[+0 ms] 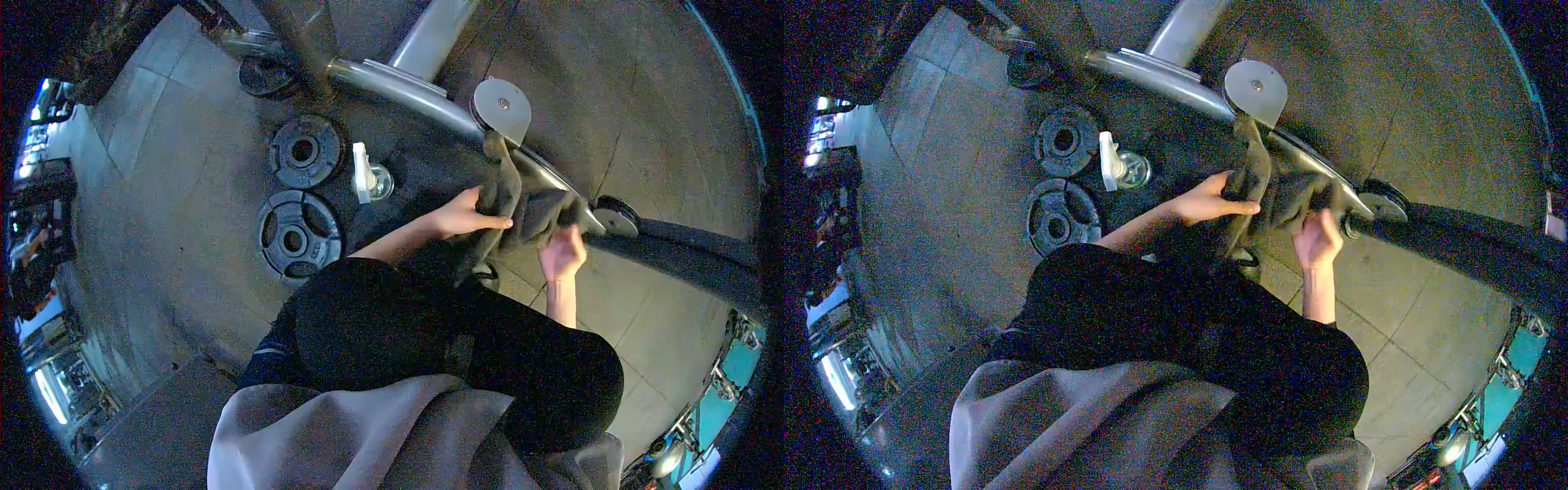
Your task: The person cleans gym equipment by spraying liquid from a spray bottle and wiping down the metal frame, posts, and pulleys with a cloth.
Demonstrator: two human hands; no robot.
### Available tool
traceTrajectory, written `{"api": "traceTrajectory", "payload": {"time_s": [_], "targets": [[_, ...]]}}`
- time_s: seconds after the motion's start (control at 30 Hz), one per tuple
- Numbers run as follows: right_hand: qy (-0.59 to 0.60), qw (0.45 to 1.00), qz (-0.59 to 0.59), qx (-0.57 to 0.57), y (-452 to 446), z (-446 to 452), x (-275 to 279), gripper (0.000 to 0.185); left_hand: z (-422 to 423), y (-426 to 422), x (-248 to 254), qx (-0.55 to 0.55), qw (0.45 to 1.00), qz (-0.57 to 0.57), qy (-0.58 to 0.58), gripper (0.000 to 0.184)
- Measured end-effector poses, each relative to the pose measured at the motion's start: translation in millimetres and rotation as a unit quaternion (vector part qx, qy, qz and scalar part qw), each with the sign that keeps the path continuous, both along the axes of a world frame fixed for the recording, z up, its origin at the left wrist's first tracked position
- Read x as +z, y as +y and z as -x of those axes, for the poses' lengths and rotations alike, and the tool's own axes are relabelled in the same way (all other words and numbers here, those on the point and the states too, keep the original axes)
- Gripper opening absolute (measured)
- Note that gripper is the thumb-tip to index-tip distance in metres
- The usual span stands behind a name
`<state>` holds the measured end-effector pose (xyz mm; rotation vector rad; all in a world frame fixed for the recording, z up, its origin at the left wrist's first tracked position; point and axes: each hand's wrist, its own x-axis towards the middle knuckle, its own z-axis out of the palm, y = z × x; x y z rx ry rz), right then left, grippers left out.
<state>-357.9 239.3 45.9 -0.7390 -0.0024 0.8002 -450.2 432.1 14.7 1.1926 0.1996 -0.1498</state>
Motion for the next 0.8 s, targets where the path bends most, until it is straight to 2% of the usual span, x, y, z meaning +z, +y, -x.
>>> {"api": "traceTrajectory", "payload": {"time_s": [0.03,0.07,0.1,0.13,0.17,0.2,0.23,0.27,0.3,0.33,0.37,0.4,0.43,0.47,0.5,0.57,0.6,0.63,0.7,0.73,0.8], "targets": [[0.034,0.987,-0.141,0.073,-4,-5,-5,0.034,0,-3,-1,0.004,0.999,0.035,0.013,0.048],[0.041,0.998,-0.055,0.009,-6,-4,-12,0.035,0,-6,-3,0.004,0.999,0.036,0.014,0.048],[0.014,0.999,0.049,-0.005,10,4,5,0.035,1,-9,-7,0.034,0.999,0.036,0.002,0.049],[0.040,0.975,0.218,0.017,-4,-1,-22,0.034,1,-11,-10,0.063,0.997,0.036,-0.011,0.051],[0.065,0.922,0.379,0.039,-17,-6,-48,0.033,1,-10,-14,0.063,0.997,0.036,-0.012,0.051],[0.063,0.934,0.325,0.135,-8,-3,-43,0.036,1,-8,-16,0.062,0.997,0.025,-0.023,0.054],[0.064,0.933,0.326,0.136,-6,-1,-38,0.036,2,-6,-18,0.062,0.997,0.014,-0.032,0.057],[0.018,0.908,0.375,0.185,-6,1,-33,0.035,3,-5,-21,0.061,0.998,0.014,-0.032,0.057],[-0.029,0.877,0.421,0.231,-5,1,-25,0.034,4,-4,-21,0.073,0.997,-0.034,-0.016,0.059],[-0.068,0.866,0.435,0.238,-1,-1,-8,0.029,4,-2,-22,0.085,0.993,-0.082,-0.002,0.062],[-0.068,0.866,0.436,0.236,-5,-3,-9,0.029,5,-1,-35,0.083,0.993,-0.081,-0.003,0.062],[-0.148,0.877,0.414,0.192,-9,-9,-12,0.027,6,1,-58,0.100,0.988,-0.116,0.000,0.067],[-0.226,0.881,0.389,0.147,-6,-10,-7,0.025,8,4,-58,0.116,0.982,-0.150,0.003,0.071],[-0.221,0.879,0.399,0.142,-7,-15,5,0.025,14,7,-57,0.121,0.967,-0.215,0.067,0.069],[-0.220,0.879,0.399,0.140,-7,-16,10,0.025,17,14,-45,0.119,0.967,-0.215,0.067,0.069],[-0.281,0.877,0.377,0.095,-6,-20,17,0.025,21,25,-30,0.083,0.933,-0.317,0.148,0.065],[-0.278,0.878,0.377,0.095,-4,-19,23,0.027,23,28,-30,0.114,0.938,-0.313,0.101,0.049],[-0.278,0.879,0.376,0.094,-5,-18,23,0.027,24,32,-29,0.113,0.937,-0.314,0.101,0.049],[-0.301,0.880,0.356,0.094,-4,-17,27,0.027,23,43,-23,0.081,0.936,-0.325,0.110,0.036],[-0.301,0.880,0.355,0.094,-3,-15,31,0.027,26,44,-21,0.113,0.922,-0.362,0.079,0.024],[-0.299,0.893,0.322,0.098,-2,-11,44,0.028,26,50,-19,0.115,0.932,-0.335,0.076,0.023]]}}
